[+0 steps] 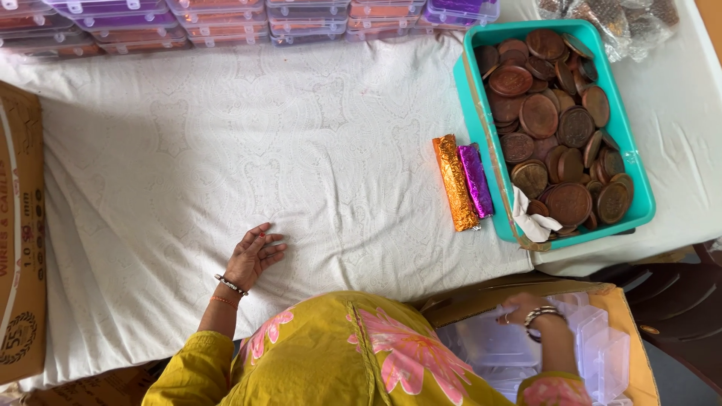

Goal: Wrapping wooden sticks in foil and decorative paper and placing them into plastic cases.

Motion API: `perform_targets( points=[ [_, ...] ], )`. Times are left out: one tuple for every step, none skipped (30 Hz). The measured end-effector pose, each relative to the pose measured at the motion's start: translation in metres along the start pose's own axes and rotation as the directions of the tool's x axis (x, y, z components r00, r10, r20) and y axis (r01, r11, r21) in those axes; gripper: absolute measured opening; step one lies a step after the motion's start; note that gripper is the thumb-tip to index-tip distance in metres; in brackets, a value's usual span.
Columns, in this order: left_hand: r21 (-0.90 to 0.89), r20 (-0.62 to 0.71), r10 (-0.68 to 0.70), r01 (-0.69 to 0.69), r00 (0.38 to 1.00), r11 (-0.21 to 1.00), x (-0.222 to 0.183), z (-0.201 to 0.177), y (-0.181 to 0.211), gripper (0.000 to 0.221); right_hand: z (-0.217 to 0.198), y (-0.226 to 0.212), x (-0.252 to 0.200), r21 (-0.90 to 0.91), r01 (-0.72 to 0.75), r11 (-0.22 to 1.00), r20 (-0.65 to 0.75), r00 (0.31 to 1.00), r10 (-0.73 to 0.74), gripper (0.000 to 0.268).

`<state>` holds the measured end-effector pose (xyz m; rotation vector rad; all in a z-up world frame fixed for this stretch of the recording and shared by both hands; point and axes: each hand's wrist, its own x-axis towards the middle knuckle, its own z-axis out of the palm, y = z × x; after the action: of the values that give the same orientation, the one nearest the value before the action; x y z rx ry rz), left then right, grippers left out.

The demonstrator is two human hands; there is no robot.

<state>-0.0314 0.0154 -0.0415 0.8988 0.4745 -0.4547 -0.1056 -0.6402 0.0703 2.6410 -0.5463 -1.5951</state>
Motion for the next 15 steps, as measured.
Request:
perform_targets(
  points=[
    [0.001, -0.003, -0.001, 0.001, 1.0, 1.0, -0.002, -0.002, -0.001, 0.038, -0.014, -0.007, -0.015, 0.0, 0.002, 1.0, 0.002, 1.0, -0.002, 0.066],
    [0.003, -0.001, 0.002, -0.002, 1.0, 1.0, -0.003, -0.004, -0.001, 0.038, -0.029, -0.013, -0.03, 0.057, 0.077, 0.995, -0.03, 0.997, -0.075, 0.061],
    [0.006, 0.007, 0.004, -0.004, 1.0, 1.0, -0.001, -0.003, -0.002, 0.038, -0.044, -0.018, -0.045, 0.116, 0.149, 0.982, -0.069, 0.987, -0.142, 0.057],
    [0.009, 0.01, 0.002, -0.002, 1.0, 1.0, 0.0, -0.002, -0.002, 0.038, -0.056, -0.023, -0.052, 0.12, 0.147, 0.982, -0.07, 0.988, -0.139, 0.057],
    [0.011, 0.01, 0.003, -0.003, 1.0, 1.0, 0.0, -0.002, -0.002, 0.039, -0.066, -0.028, -0.06, 0.189, 0.253, 0.949, -0.131, 0.964, -0.231, 0.055],
    [0.013, 0.01, 0.004, -0.004, 1.0, 1.0, -0.001, -0.003, -0.003, 0.039, -0.077, -0.033, -0.069, 0.251, 0.358, 0.9, -0.199, 0.928, -0.314, 0.054],
    [0.013, 0.01, 0.006, -0.006, 1.0, 1.0, 0.0, -0.003, -0.003, 0.039, -0.089, -0.047, -0.071, 0.25, 0.359, 0.899, -0.201, 0.928, -0.314, 0.054],
    [0.014, 0.009, 0.007, -0.007, 1.0, 1.0, 0.0, -0.003, -0.002, 0.039, -0.1, -0.062, -0.074, 0.321, 0.365, 0.874, -0.276, 0.919, -0.282, 0.052],
    [0.011, 0.008, 0.01, -0.01, 1.0, 1.0, 0.0, -0.003, -0.003, 0.038, -0.114, -0.077, -0.076, 0.385, 0.376, 0.843, -0.348, 0.905, -0.244, 0.05],
    [0.008, 0.008, 0.014, -0.014, 1.0, 1.0, 0.001, -0.002, -0.002, 0.038, -0.108, -0.083, -0.04, 0.381, 0.377, 0.844, -0.351, 0.904, -0.246, 0.05],
    [0.003, 0.012, 0.015, -0.015, 1.0, 1.0, 0.0, -0.002, -0.002, 0.039, -0.103, -0.09, -0.004, 0.39, 0.622, 0.678, -0.523, 0.756, -0.393, 0.045],
    [-0.002, 0.017, 0.016, -0.016, 1.0, 1.0, -0.001, -0.001, -0.001, 0.039, -0.098, -0.098, 0.032, 0.343, 0.818, 0.462, -0.682, 0.555, -0.477, 0.042],
    [-0.004, 0.011, 0.024, -0.024, 1.0, 1.0, -0.003, 0.001, -0.001, 0.039, -0.097, -0.123, 0.04, 0.337, 0.823, 0.457, -0.681, 0.548, -0.485, 0.042],
    [-0.001, 0.012, 0.021, -0.021, 1.0, 1.0, -0.005, 0.002, 0.0, 0.039, -0.097, -0.149, 0.048, 0.479, 0.813, 0.332, -0.67, 0.583, -0.46, 0.04],
    [0.004, 0.015, 0.019, -0.019, 1.0, 1.0, -0.005, 0.004, 0.001, 0.039, -0.096, -0.176, 0.055, 0.602, 0.774, 0.194, -0.652, 0.617, -0.44, 0.039]
  ],
)
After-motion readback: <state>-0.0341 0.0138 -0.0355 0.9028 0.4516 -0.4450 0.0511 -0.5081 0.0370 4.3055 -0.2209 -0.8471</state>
